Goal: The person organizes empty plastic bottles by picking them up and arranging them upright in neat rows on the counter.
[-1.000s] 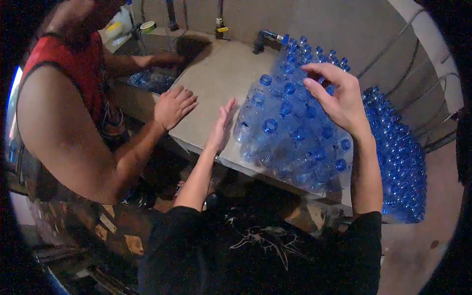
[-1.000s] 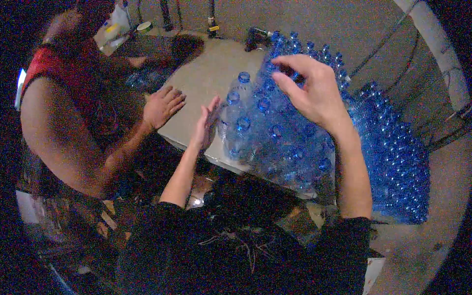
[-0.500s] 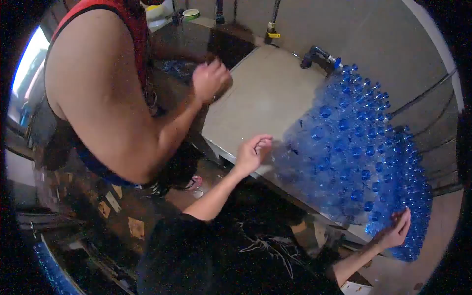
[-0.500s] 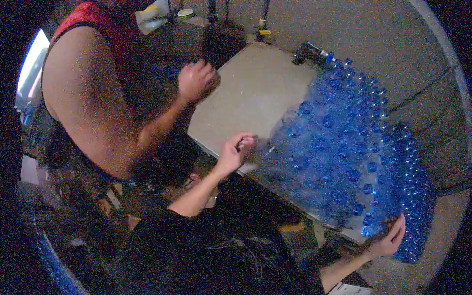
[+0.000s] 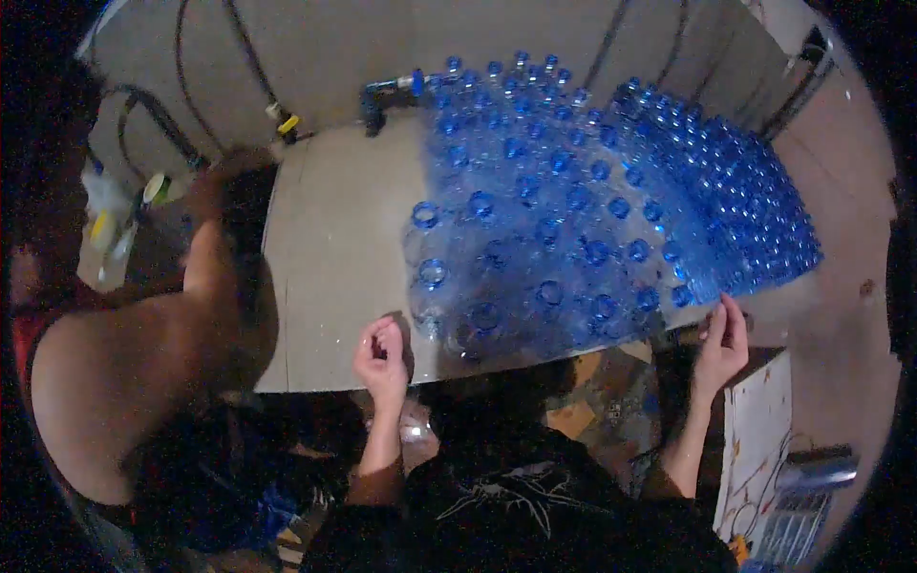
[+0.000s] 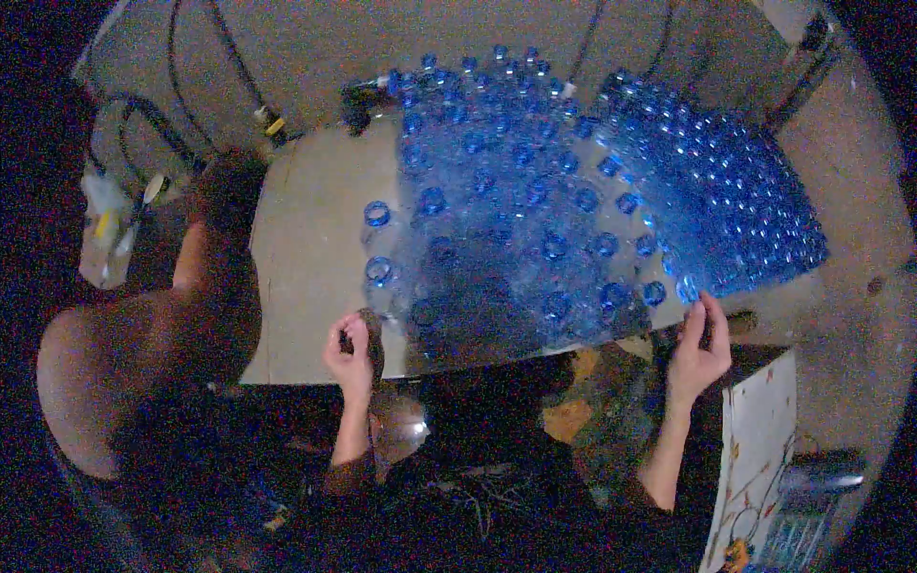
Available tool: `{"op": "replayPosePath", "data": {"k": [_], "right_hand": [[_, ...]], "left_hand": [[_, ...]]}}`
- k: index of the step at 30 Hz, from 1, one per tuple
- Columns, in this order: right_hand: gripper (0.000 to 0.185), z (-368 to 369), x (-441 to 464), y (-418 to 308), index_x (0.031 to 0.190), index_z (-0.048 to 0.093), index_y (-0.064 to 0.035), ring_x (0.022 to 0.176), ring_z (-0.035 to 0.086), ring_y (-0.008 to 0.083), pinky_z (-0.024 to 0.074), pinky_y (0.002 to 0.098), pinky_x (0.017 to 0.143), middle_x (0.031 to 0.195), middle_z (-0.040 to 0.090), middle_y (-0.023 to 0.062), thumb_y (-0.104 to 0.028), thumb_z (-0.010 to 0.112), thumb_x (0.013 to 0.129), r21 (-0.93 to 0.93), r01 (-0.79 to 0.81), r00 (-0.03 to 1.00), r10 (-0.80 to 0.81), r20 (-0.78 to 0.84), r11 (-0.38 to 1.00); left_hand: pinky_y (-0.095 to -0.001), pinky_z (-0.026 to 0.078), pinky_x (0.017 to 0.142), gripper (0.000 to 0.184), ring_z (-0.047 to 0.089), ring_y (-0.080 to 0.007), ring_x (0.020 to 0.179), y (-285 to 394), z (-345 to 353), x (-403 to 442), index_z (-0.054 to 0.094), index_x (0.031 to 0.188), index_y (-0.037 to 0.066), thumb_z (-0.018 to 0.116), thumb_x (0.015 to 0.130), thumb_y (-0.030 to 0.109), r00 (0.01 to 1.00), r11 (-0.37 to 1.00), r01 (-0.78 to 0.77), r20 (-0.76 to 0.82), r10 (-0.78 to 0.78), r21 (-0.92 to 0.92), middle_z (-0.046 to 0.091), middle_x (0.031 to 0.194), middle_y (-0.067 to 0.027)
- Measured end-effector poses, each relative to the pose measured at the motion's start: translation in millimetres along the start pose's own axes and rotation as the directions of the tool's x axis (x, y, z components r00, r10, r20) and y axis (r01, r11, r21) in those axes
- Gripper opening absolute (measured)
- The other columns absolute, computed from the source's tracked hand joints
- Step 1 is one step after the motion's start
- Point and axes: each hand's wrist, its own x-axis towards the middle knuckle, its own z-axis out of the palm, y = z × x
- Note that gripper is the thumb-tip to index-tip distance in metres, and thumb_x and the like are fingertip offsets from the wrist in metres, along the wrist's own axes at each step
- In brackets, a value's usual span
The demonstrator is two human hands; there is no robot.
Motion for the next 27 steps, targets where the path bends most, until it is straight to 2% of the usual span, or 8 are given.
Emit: {"op": "replayPosePath", "data": {"k": [8,11,14,15,18,23,25,27], "right_hand": [[0.021,12,-1,87,0.110,0.066,0.0011,0.065,0.047,0.0037,0.0373,0.0198,0.056,0.080,0.059,-0.0028,-0.013,0.061,0.095,0.188,-0.192,0.977,0.170,0.127,0.963],[0.022,28,15,122,0.108,0.067,0.0018,0.064,0.048,0.0037,0.0378,0.0211,0.054,0.080,0.060,-0.0024,-0.014,0.062,0.094,0.030,0.055,0.989,-0.059,0.135,0.998],[0.022,34,29,136,0.107,0.067,0.0018,0.067,0.051,0.0044,0.0401,0.0211,0.058,0.082,0.061,-0.0007,-0.015,0.061,0.094,0.063,-0.248,0.931,0.220,0.290,0.967],[0.025,47,32,160,0.108,0.067,0.0013,0.068,0.055,0.0086,0.0439,0.0250,0.060,0.080,0.063,0.0002,-0.018,0.061,0.094,0.141,0.034,0.981,-0.060,0.183,0.989],[0.027,48,42,190,0.107,0.066,0.0020,0.074,0.060,0.0143,0.0490,0.0303,0.067,0.084,0.066,0.0025,-0.020,0.062,0.093,0.095,-0.474,0.795,0.379,0.473,0.876],[0.029,59,9,263,0.106,0.065,0.0043,0.084,0.064,0.0150,0.0507,0.0296,0.074,0.095,0.068,0.0083,-0.021,0.063,0.092,-0.310,-0.055,0.839,0.212,0.501,0.949],[0.030,59,12,266,0.110,0.063,0.0041,0.085,0.065,0.0149,0.0505,0.0281,0.073,0.098,0.068,0.0105,-0.017,0.066,0.089,-0.212,-0.139,0.794,0.237,0.560,0.967],[0.036,60,10,231,0.116,0.060,0.0035,0.082,0.065,0.0155,0.0506,0.0273,0.069,0.097,0.067,0.0121,-0.012,0.070,0.085,0.362,-0.358,0.801,0.083,0.593,0.861]], "left_hand": [[-0.0199,0.044,0.069,0.012,0.053,-0.0050,0.077,5,-15,-19,0.066,0.097,0.000,0.065,0.092,0.012,0.992,0.986,-0.104,-0.058,0.112,0.131,0.060,0.085,0.0004],[-0.0205,0.045,0.069,0.011,0.054,-0.0054,0.076,14,-12,-42,0.065,0.096,0.000,0.065,0.092,0.010,0.981,0.981,-0.114,-0.139,0.136,0.155,0.061,0.086,-0.0011],[-0.0215,0.043,0.059,0.010,0.054,-0.0059,0.071,-1,-9,-75,0.064,0.093,0.000,0.063,0.093,0.010,0.949,0.966,-0.173,-0.231,0.216,0.193,0.060,0.084,-0.0004],[-0.0219,0.043,0.056,0.010,0.054,-0.0061,0.069,-8,-3,-88,0.063,0.092,0.000,0.063,0.093,0.010,0.939,0.966,-0.169,-0.264,0.218,0.198,0.060,0.083,-0.0001],[-0.0218,0.040,0.052,0.012,0.052,-0.0058,0.064,-6,29,-132,0.062,0.087,0.001,0.062,0.094,0.011,0.929,0.993,0.025,-0.369,0.021,0.119,0.059,0.078,0.0009],[-0.0225,0.036,0.050,0.016,0.048,-0.0062,0.056,-7,96,-213,0.061,0.078,0.003,0.064,0.092,0.011,0.979,0.974,0.099,-0.195,-0.059,0.202,0.057,0.069,0.0011],[-0.0232,0.035,0.049,0.019,0.048,-0.0068,0.055,20,122,-234,0.061,0.074,0.002,0.067,0.089,0.011,0.998,0.951,0.016,-0.065,0.005,0.308,0.057,0.067,0.0003],[-0.0239,0.037,0.050,0.019,0.050,-0.0075,0.057,34,137,-237,0.062,0.072,0.001,0.068,0.088,0.011,0.997,0.906,-0.082,0.037,0.073,0.415,0.058,0.065,-0.0014]]}}
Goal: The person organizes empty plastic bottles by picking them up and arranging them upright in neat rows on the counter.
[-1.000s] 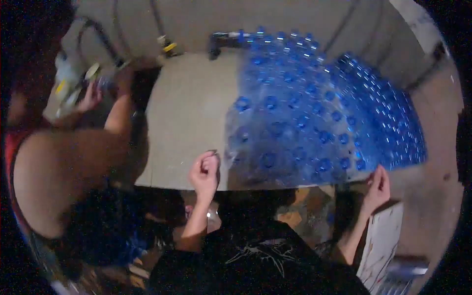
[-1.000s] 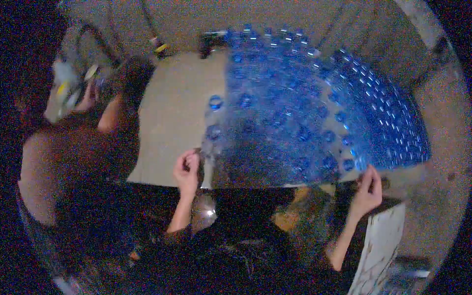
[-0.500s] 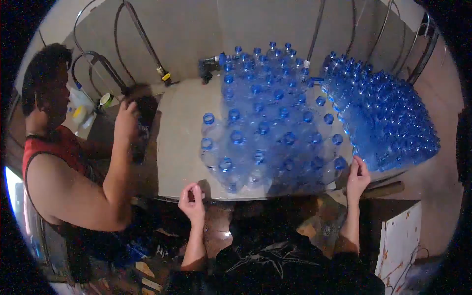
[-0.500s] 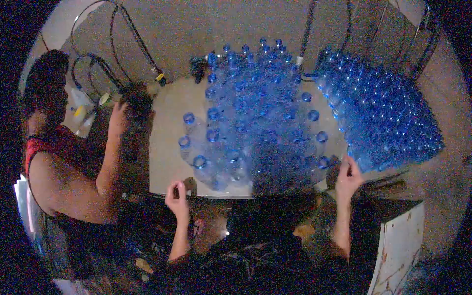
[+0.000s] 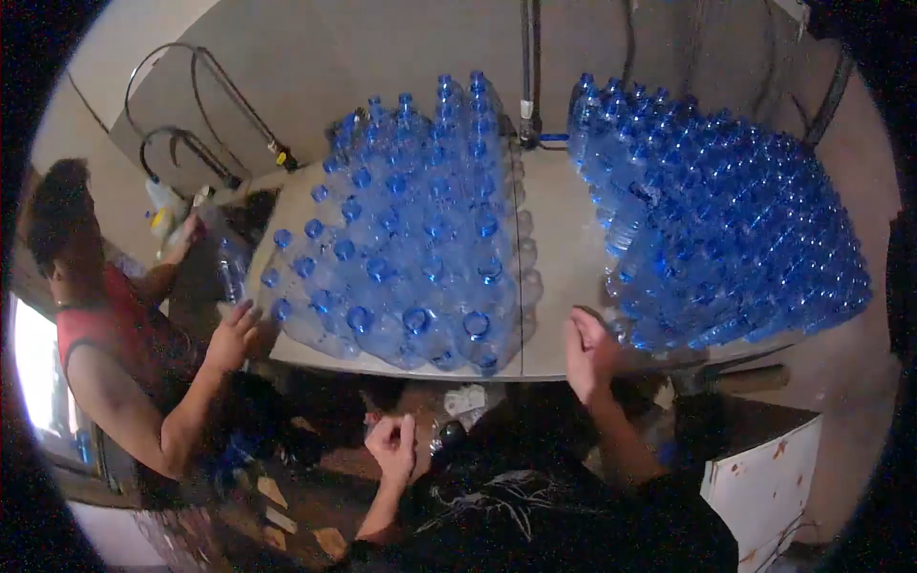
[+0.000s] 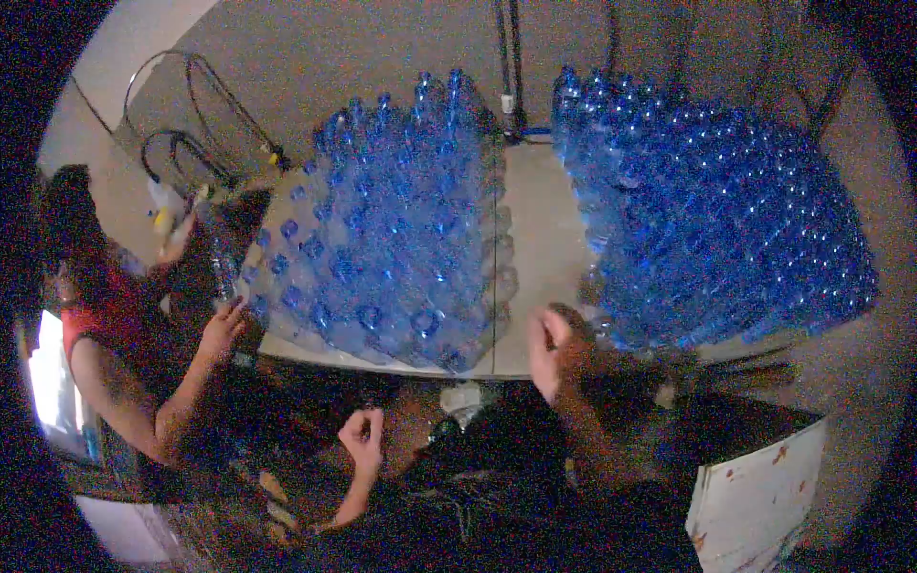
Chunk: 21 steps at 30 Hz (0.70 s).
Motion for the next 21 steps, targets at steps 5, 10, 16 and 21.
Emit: {"op": "replayPosePath", "data": {"k": [5,10,16,21], "right_hand": [[0.060,6,15,-176,0.129,0.053,-0.0020,0.096,0.064,0.0205,0.0528,0.0289,0.076,0.112,0.061,0.0135,-0.012,0.078,0.076,-0.255,0.247,0.913,-0.136,0.384,0.935],[0.062,25,20,-224,0.132,0.054,-0.0106,0.109,0.059,0.0295,0.0506,0.0382,0.088,0.127,0.053,0.0160,-0.016,0.078,0.075,-0.351,0.614,0.728,-0.336,0.597,0.707],[0.054,33,8,-225,0.132,0.054,-0.0100,0.112,0.057,0.0365,0.0465,0.0414,0.094,0.124,0.055,0.0175,-0.013,0.072,0.081,-0.215,0.529,0.719,-0.298,0.628,0.821],[0.058,41,-10,-227,0.133,0.051,-0.0091,0.112,0.057,0.0331,0.0477,0.0380,0.091,0.125,0.055,0.0179,-0.014,0.073,0.080,-0.337,0.540,0.765,-0.284,0.578,0.771]], "left_hand": [[-0.0274,0.044,0.054,0.012,0.057,-0.0124,0.061,38,29,21,0.067,0.079,0.000,0.070,0.084,0.011,0.975,0.997,-0.072,0.212,0.067,0.015,0.062,0.069,-0.0067],[-0.0279,0.051,0.062,0.010,0.063,-0.0133,0.068,54,48,35,0.069,0.083,0.001,0.070,0.083,0.011,0.877,0.996,-0.044,0.475,0.076,-0.078,0.066,0.075,-0.0077],[-0.0277,0.052,0.070,0.022,0.065,-0.0130,0.070,54,63,44,0.069,0.097,0.003,0.074,0.081,0.016,0.891,0.994,0.078,0.453,-0.037,-0.073,0.070,0.084,-0.0083],[-0.0253,0.051,0.063,0.020,0.065,-0.0107,0.071,41,66,43,0.069,0.098,0.004,0.074,0.081,0.014,0.892,0.984,0.102,0.451,-0.026,-0.145,0.071,0.086,-0.0043]]}}
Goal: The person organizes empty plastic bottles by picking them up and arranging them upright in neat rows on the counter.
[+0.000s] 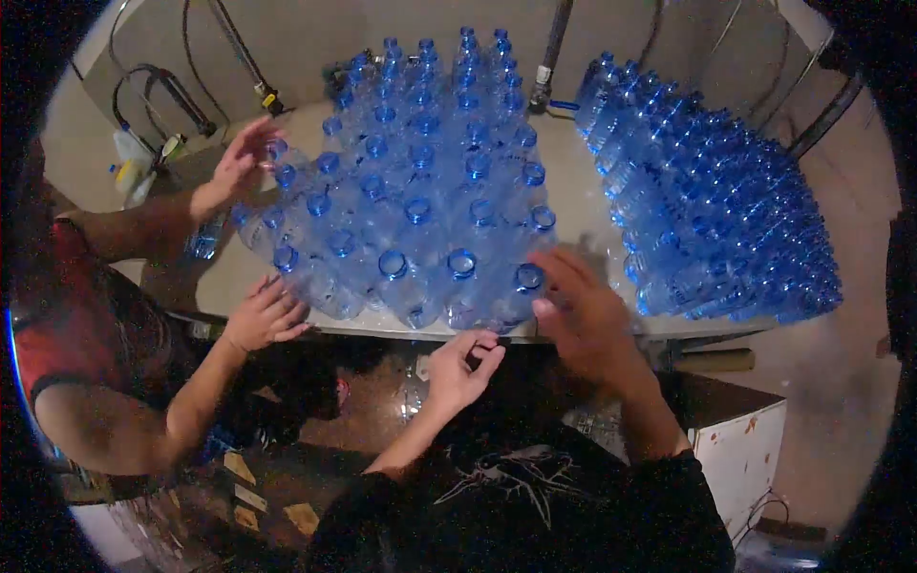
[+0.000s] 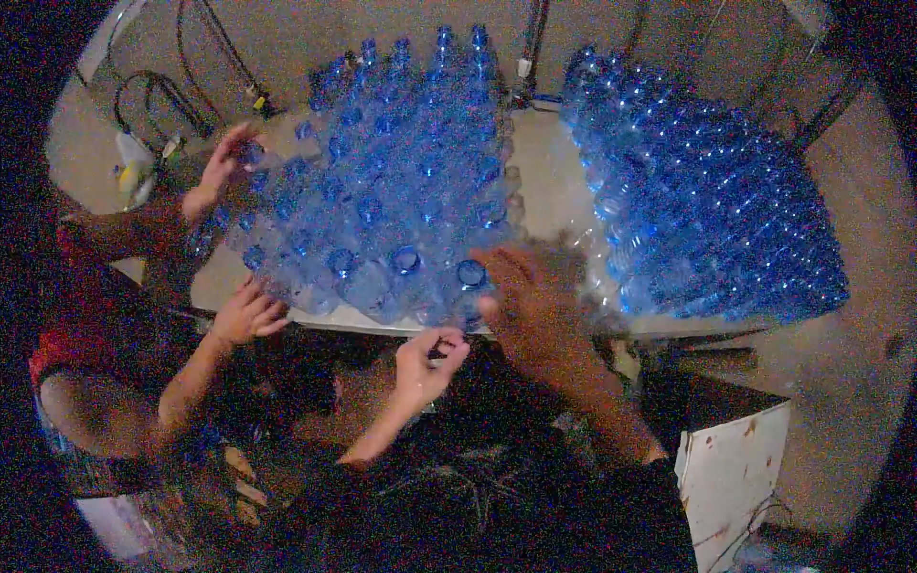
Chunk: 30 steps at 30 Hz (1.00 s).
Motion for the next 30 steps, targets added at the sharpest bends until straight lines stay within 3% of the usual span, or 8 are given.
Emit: {"op": "replayPosePath", "data": {"k": [5,8,14,15,18,20,25,30], "right_hand": [[0.072,-2,-4,-5,0.134,0.047,-0.0050,0.109,0.058,0.0304,0.0491,0.0372,0.089,0.126,0.055,0.0170,-0.023,0.081,0.073,0.058,-0.128,0.991,0.126,0.036,0.990],[0.076,12,-7,8,0.134,0.046,-0.0028,0.106,0.059,0.0290,0.0506,0.0373,0.087,0.125,0.055,0.0164,-0.022,0.083,0.070,0.066,-0.078,0.997,0.077,0.012,0.995],[0.073,26,-19,35,0.134,0.045,-0.0018,0.102,0.060,0.0256,0.0536,0.0357,0.083,0.119,0.057,0.0178,-0.016,0.081,0.072,0.200,-0.117,0.993,0.121,-0.008,0.973],[0.073,26,-20,39,0.134,0.045,-0.0019,0.101,0.061,0.0254,0.0539,0.0355,0.083,0.118,0.058,0.0183,-0.016,0.080,0.072,0.186,-0.108,0.994,0.111,-0.007,0.977],[0.073,21,-18,39,0.136,0.044,-0.0035,0.100,0.061,0.0256,0.0541,0.0354,0.083,0.117,0.058,0.0179,-0.015,0.080,0.073,0.207,-0.148,0.989,0.138,0.060,0.967],[0.073,17,-17,38,0.136,0.043,-0.0042,0.101,0.061,0.0259,0.0539,0.0354,0.083,0.117,0.058,0.0174,-0.014,0.079,0.073,0.225,-0.187,0.980,0.164,0.113,0.956],[0.073,28,-28,52,0.136,0.043,-0.0037,0.103,0.059,0.0264,0.0532,0.0354,0.084,0.118,0.057,0.0170,-0.014,0.078,0.073,0.214,-0.107,0.994,0.096,0.061,0.971],[0.072,23,-36,88,0.135,0.044,-0.0033,0.105,0.058,0.0269,0.0525,0.0354,0.084,0.119,0.056,0.0167,-0.015,0.077,0.072,0.174,-0.069,0.992,0.085,-0.088,0.982]], "left_hand": [[-0.0258,0.051,0.062,0.021,0.068,-0.0134,0.074,0,-1,-1,0.067,0.100,0.005,0.074,0.083,0.014,0.998,0.999,-0.037,0.053,0.037,-0.007,0.070,0.091,-0.0066],[-0.0271,0.052,0.063,0.020,0.069,-0.0161,0.076,-4,1,-6,0.068,0.100,0.006,0.072,0.083,0.015,0.998,0.999,-0.037,0.049,0.038,-0.028,0.071,0.089,-0.0076],[-0.0357,0.054,0.067,0.020,0.069,-0.0264,0.079,19,-12,-22,0.070,0.094,0.008,0.070,0.084,0.025,0.968,0.930,-0.124,0.249,0.037,0.347,0.070,0.085,-0.0102],[-0.0408,0.053,0.067,0.020,0.067,-0.0329,0.079,30,-22,-21,0.069,0.090,0.007,0.070,0.083,0.026,0.921,0.894,-0.266,0.370,0.124,0.361,0.069,0.085,-0.0127],[-0.0426,0.052,0.065,0.017,0.065,-0.0354,0.078,130,-52,-21,0.068,0.086,0.008,0.069,0.083,0.025,0.834,0.814,-0.379,0.544,0.094,0.441,0.068,0.082,-0.0131],[-0.0445,0.050,0.066,0.020,0.064,-0.0365,0.079,175,-57,-19,0.066,0.085,0.005,0.068,0.083,0.025,0.763,0.769,-0.546,0.575,0.294,0.332,0.066,0.080,-0.0157],[-0.0442,0.049,0.066,0.026,0.064,-0.0320,0.074,294,-26,7,0.065,0.090,0.006,0.066,0.084,0.032,0.641,0.334,-0.763,0.712,0.285,0.553,0.065,0.082,-0.0113],[-0.0454,0.050,0.068,0.024,0.065,-0.0330,0.075,377,-7,62,0.067,0.090,0.007,0.065,0.082,0.030,0.586,0.031,-0.787,0.729,0.354,0.617,0.067,0.083,-0.0125]]}}
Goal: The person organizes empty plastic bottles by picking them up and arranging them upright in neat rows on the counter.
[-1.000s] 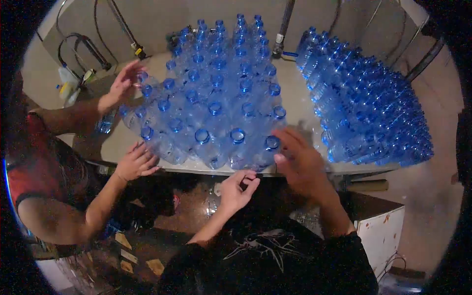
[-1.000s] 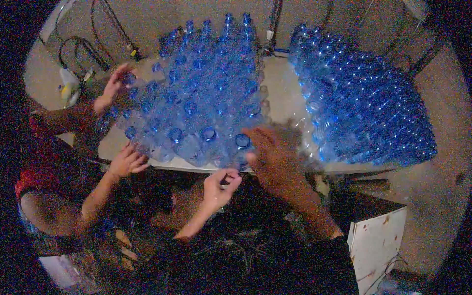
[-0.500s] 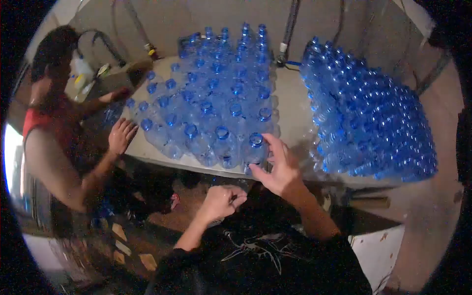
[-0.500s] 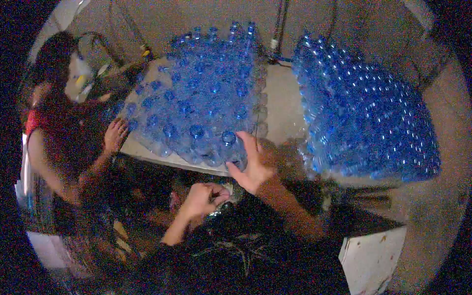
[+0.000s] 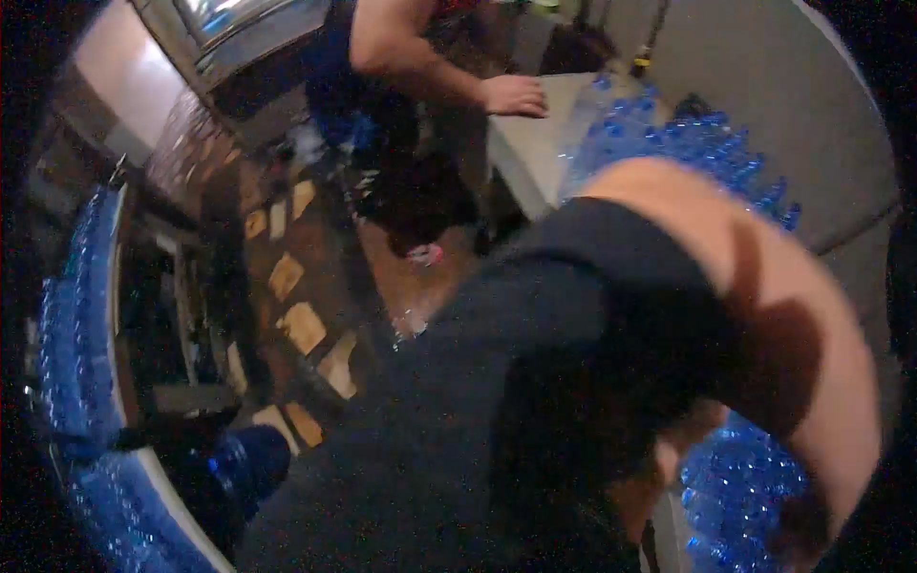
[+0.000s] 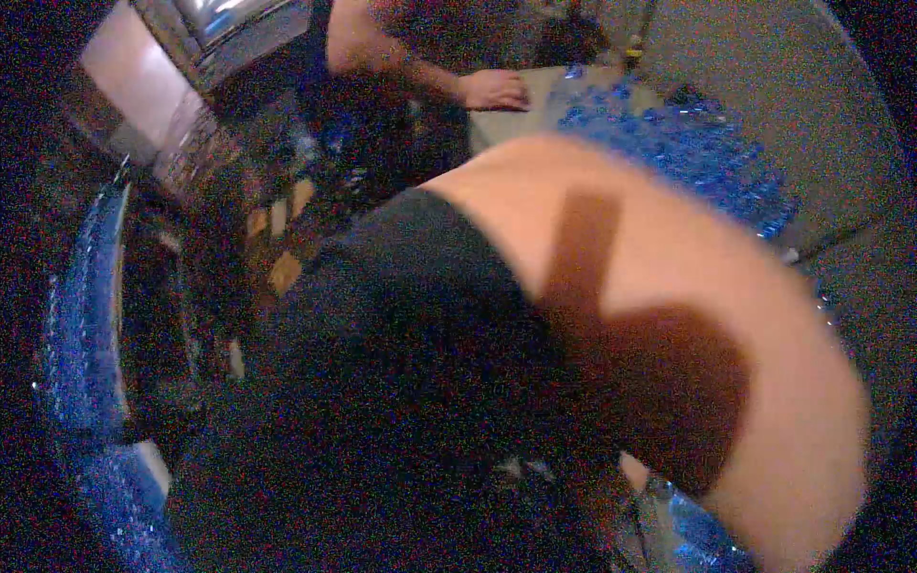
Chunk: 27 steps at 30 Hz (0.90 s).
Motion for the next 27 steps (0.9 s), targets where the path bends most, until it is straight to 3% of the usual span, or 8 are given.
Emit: {"op": "replayPosePath", "data": {"k": [9,12,13,17,20,21,23,27], "right_hand": [[0.072,-29,15,52,0.134,0.044,-0.0025,0.110,0.055,0.0278,0.0513,0.0354,0.085,0.121,0.054,0.0161,-0.015,0.076,0.072,-0.113,-0.038,0.933,-0.005,-0.359,0.993],[0.071,-31,31,58,0.134,0.044,-0.0023,0.111,0.054,0.0281,0.0509,0.0354,0.085,0.122,0.053,0.0159,-0.015,0.076,0.071,-0.131,-0.039,0.902,-0.021,-0.431,0.991],[0.074,-31,35,58,0.135,0.042,-0.0028,0.111,0.054,0.0303,0.0506,0.0362,0.086,0.122,0.052,0.0167,-0.014,0.076,0.071,-0.137,-0.028,0.885,-0.040,-0.464,0.990],[0.080,-27,20,73,0.137,0.038,-0.0042,0.111,0.055,0.0379,0.0498,0.0398,0.089,0.123,0.053,0.0214,-0.018,0.080,0.069,-0.134,-0.081,0.863,0.002,-0.505,0.988],[0.065,-21,24,75,0.136,0.041,-0.0018,0.119,0.050,0.0375,0.0392,0.0433,0.102,0.127,0.053,0.0239,-0.026,0.070,0.083,0.162,-0.417,0.861,0.446,-0.245,0.894],[0.077,-11,30,91,0.137,0.038,-0.0038,0.115,0.054,0.0414,0.0436,0.0453,0.096,0.125,0.055,0.0255,-0.028,0.077,0.075,0.318,-0.435,0.806,0.522,-0.279,0.842],[0.091,-1,51,111,0.139,0.034,-0.0055,0.110,0.057,0.0455,0.0473,0.0476,0.091,0.123,0.057,0.0273,-0.030,0.085,0.067,0.374,-0.380,0.769,0.513,-0.381,0.846],[0.095,24,84,166,0.140,0.032,-0.0038,0.113,0.054,0.0460,0.0451,0.0480,0.093,0.123,0.055,0.0274,-0.029,0.085,0.066,0.104,-0.319,0.777,0.323,-0.540,0.942]], "left_hand": [[-0.0476,0.053,0.070,0.022,0.067,-0.0347,0.078,-62,4,122,0.071,0.089,0.009,0.063,0.078,0.027,0.981,0.990,0.002,-0.192,0.025,0.139,0.070,0.086,-0.0147],[-0.0483,0.054,0.071,0.022,0.068,-0.0353,0.080,-106,53,168,0.072,0.089,0.010,0.063,0.077,0.025,0.975,0.990,0.132,-0.187,-0.120,0.049,0.071,0.087,-0.0154],[-0.0487,0.054,0.072,0.024,0.067,-0.0370,0.083,-130,86,178,0.072,0.091,0.011,0.063,0.075,0.028,0.954,0.976,0.173,-0.223,-0.199,-0.131,0.070,0.087,-0.0152],[-0.0454,0.055,0.080,0.026,0.067,-0.0349,0.094,-149,184,210,0.073,0.094,0.006,0.061,0.075,0.020,0.911,0.912,0.399,-0.076,-0.406,-0.096,0.069,0.101,-0.0183],[-0.0448,0.055,0.080,0.025,0.067,-0.0347,0.095,-173,221,246,0.073,0.093,0.006,0.060,0.077,0.020,0.886,0.883,0.460,-0.009,-0.463,-0.095,0.070,0.103,-0.0171],[-0.0449,0.055,0.081,0.026,0.068,-0.0342,0.096,-182,239,260,0.073,0.094,0.006,0.058,0.079,0.022,0.880,0.867,0.468,-0.001,-0.475,-0.173,0.069,0.105,-0.0173],[-0.0459,0.054,0.083,0.028,0.068,-0.0330,0.099,-197,278,286,0.072,0.099,0.007,0.057,0.081,0.022,0.866,0.848,0.500,0.086,-0.493,-0.177,0.070,0.106,-0.0173],[-0.0452,0.054,0.083,0.030,0.068,-0.0327,0.100,-239,362,343,0.072,0.100,0.007,0.061,0.079,0.024,0.899,0.880,0.438,0.128,-0.420,-0.187,0.069,0.108,-0.0167]]}}
